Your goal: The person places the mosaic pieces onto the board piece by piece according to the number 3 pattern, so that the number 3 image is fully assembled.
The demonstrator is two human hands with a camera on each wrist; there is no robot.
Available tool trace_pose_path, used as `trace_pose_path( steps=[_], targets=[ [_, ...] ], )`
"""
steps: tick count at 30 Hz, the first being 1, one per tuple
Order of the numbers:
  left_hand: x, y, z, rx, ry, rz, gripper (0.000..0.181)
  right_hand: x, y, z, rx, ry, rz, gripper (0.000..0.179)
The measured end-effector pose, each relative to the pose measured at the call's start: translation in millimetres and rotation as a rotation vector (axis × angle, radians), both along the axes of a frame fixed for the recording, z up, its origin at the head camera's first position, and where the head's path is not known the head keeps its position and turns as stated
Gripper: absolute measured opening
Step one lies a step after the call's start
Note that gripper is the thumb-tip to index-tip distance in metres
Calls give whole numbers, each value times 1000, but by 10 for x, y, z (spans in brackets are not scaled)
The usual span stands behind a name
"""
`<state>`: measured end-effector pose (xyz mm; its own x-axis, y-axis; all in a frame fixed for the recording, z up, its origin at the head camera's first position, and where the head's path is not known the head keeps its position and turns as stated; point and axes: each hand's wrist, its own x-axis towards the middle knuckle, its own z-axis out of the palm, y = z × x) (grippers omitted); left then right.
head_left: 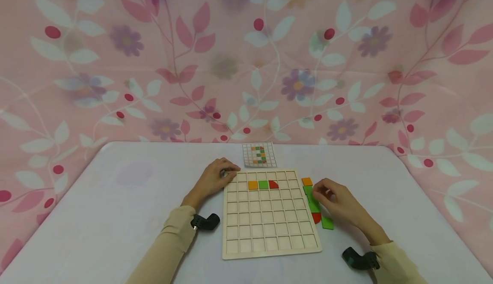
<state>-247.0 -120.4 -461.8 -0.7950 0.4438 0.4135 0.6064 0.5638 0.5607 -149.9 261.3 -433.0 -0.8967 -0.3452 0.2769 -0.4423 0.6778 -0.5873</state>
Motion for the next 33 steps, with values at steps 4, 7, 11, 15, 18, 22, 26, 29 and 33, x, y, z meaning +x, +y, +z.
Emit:
trace_pose_path(
  steps=[4,7,11,15,18,22,26,29,33],
  targets=[
    [8,10,3,12,10,0,13,74,63,-33,-4,16,36,10],
    [16,11,8,10,1,6,13,123,90,-42,-13,29,56,10],
    [22,9,2,0,1,13,13,190,112,-40,-18,28,69,11],
    [25,11,7,7,11,8,14,266,145,-53,-28,2,87,13],
    [27,12,16,11,6,7,13,319,177,-83,-40,16,116,17],
    [23,18,10,9,5,5,13,374,229,-134,-53,80,167,25],
    [19,19,7,6,8,-1,14,421,265,-158,-48,73,200,26],
    [15,17,8,3,6,0,14,457,274,-147,-17,50,207,23],
    [16,17,15,4,0,3,14,496,282,-127,24,44,196,22]
  ],
)
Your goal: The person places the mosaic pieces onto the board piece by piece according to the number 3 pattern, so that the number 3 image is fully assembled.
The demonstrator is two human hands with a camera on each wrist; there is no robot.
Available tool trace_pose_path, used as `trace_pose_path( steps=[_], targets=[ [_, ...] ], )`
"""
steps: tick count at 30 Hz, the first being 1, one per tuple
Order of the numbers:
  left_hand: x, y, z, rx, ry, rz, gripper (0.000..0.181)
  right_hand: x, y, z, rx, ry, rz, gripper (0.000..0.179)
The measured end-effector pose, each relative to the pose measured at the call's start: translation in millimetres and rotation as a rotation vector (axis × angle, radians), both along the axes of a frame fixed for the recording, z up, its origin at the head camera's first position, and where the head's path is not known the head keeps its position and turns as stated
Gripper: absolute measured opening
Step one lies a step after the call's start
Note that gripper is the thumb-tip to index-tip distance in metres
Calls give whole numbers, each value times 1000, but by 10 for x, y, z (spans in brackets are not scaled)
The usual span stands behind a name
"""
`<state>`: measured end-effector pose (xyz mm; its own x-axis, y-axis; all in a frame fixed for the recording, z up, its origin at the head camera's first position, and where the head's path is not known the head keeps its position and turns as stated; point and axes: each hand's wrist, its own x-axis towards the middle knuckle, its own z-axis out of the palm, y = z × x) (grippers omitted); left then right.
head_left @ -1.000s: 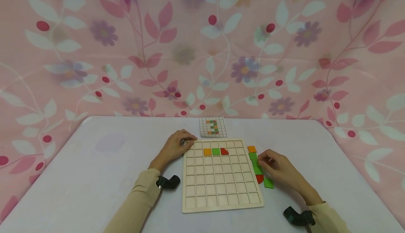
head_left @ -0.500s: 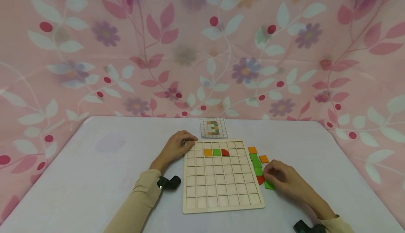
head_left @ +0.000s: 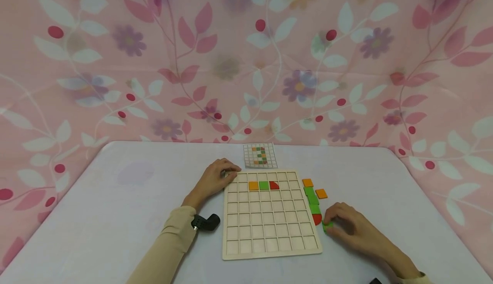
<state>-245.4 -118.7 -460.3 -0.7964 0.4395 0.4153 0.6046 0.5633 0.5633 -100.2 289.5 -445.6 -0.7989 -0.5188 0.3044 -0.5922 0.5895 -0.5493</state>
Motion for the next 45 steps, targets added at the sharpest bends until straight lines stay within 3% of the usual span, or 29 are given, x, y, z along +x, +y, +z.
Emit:
trace_pose_path(
  steps=[9,24,33,45],
  targets=[
    [-19,4,-22,7,-3,-2,14,8,23,-28,-5,51,22,27],
    [-37,-1,-37,12,9,-10,14,-9,34,-21,-68,47,46,32],
    [-36,-6,-19,9,45,-14,14,-36,-13,-26,-145,126,82,43],
    [-14,-11,-20,5,20,-8,13,-67,-89,39,-164,175,90,45]
  ],
)
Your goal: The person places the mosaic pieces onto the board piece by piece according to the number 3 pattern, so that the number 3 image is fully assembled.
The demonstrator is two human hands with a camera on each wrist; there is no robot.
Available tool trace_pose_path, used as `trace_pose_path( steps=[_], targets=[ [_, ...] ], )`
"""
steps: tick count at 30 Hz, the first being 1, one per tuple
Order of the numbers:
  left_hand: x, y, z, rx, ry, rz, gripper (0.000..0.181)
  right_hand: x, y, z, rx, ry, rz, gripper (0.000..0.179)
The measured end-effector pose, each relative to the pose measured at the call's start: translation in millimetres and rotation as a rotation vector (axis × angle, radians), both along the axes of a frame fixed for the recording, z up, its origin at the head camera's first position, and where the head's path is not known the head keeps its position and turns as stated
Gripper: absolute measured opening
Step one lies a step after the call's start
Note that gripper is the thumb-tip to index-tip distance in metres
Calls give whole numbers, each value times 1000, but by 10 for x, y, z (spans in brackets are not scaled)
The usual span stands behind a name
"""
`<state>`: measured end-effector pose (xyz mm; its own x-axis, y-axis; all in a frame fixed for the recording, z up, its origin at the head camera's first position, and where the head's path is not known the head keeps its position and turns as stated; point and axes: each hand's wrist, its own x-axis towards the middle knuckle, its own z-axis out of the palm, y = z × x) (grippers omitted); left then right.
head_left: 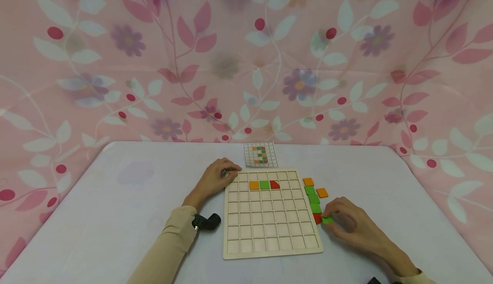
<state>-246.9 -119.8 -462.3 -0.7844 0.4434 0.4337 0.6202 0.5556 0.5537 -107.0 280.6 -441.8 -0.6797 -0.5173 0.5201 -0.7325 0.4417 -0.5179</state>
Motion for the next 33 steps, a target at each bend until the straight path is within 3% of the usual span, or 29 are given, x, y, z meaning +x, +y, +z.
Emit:
trace_pose_path(
  steps=[4,11,15,22,26,28,33],
  targets=[
    [10,6,13,3,-16,0,13,-16,-14,10,-15,17,4,46],
    [16,14,30,0,-42,5,14,-44,-47,35,42,-58,-44,40],
    [14,10,28,2,-45,4,14,-67,-101,62,37,-50,-45,40],
    [17,9,31,-1,-52,3,14,-41,-271,257,-6,-30,-7,39],
    [23,9,45,-5,-49,5,14,-15,-358,367,10,-61,-30,35],
    [28,9,56,-5,-50,4,14,-30,-374,364,20,-73,-40,34],
    [36,8,58,-4,-56,4,13,-137,-318,183,29,-86,-45,32]
  ],
)
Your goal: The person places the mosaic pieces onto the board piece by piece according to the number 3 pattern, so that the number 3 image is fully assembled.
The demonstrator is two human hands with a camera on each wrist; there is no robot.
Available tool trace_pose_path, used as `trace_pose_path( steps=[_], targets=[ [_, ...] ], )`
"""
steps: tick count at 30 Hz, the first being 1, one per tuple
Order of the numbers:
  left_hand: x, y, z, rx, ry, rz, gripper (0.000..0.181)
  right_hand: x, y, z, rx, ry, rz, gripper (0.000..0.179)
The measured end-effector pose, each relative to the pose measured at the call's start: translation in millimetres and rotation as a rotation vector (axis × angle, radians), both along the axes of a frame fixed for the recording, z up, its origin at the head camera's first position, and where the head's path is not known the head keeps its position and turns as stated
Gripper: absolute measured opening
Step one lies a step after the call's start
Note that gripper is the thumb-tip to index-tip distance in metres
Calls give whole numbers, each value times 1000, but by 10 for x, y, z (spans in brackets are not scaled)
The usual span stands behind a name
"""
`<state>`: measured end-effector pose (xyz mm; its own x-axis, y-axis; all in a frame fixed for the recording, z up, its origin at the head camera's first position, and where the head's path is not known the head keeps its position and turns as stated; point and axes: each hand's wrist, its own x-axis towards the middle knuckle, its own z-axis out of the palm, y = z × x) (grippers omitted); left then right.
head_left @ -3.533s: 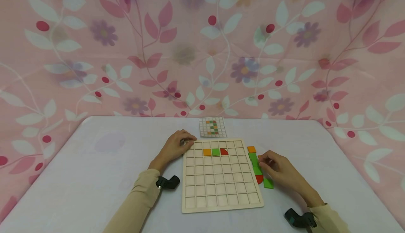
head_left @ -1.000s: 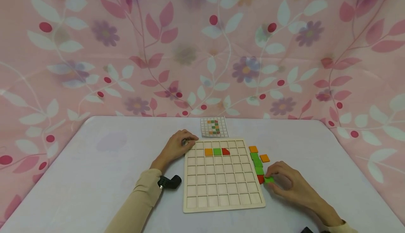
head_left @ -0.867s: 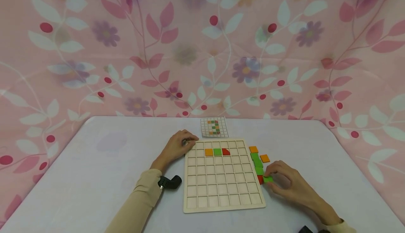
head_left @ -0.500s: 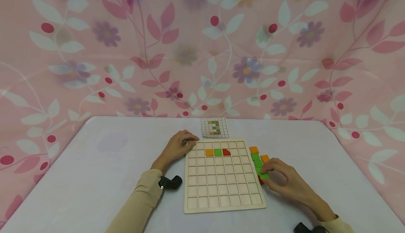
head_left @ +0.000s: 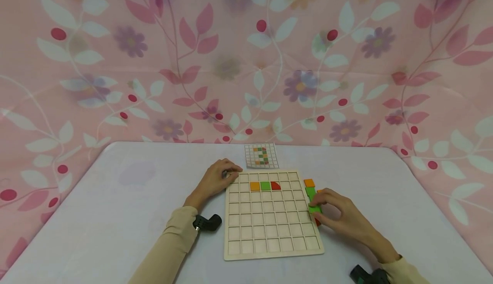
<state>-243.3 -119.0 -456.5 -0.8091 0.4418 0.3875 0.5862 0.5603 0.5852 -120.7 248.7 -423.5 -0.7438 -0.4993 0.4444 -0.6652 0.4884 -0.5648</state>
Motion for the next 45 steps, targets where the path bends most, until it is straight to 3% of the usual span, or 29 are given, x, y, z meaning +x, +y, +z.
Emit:
trace_pose_path(
  steps=[4,17,26,36,45],
  targets=[
    [-4,-1,-17,-2,7,-1,13,-72,27,-78,1,-2,2,31],
    [-31,-8,-45,8,47,-6,13,-142,-44,-14,15,-16,-48,29],
    [-51,-10,-66,1,21,0,13,-188,-84,-3,34,-3,-60,30],
    [-45,-14,-70,11,42,-9,13,-273,-158,8,23,19,-35,30],
    [-52,-10,-63,-1,18,-4,13,-326,-215,21,-26,7,-17,27]
  ],
)
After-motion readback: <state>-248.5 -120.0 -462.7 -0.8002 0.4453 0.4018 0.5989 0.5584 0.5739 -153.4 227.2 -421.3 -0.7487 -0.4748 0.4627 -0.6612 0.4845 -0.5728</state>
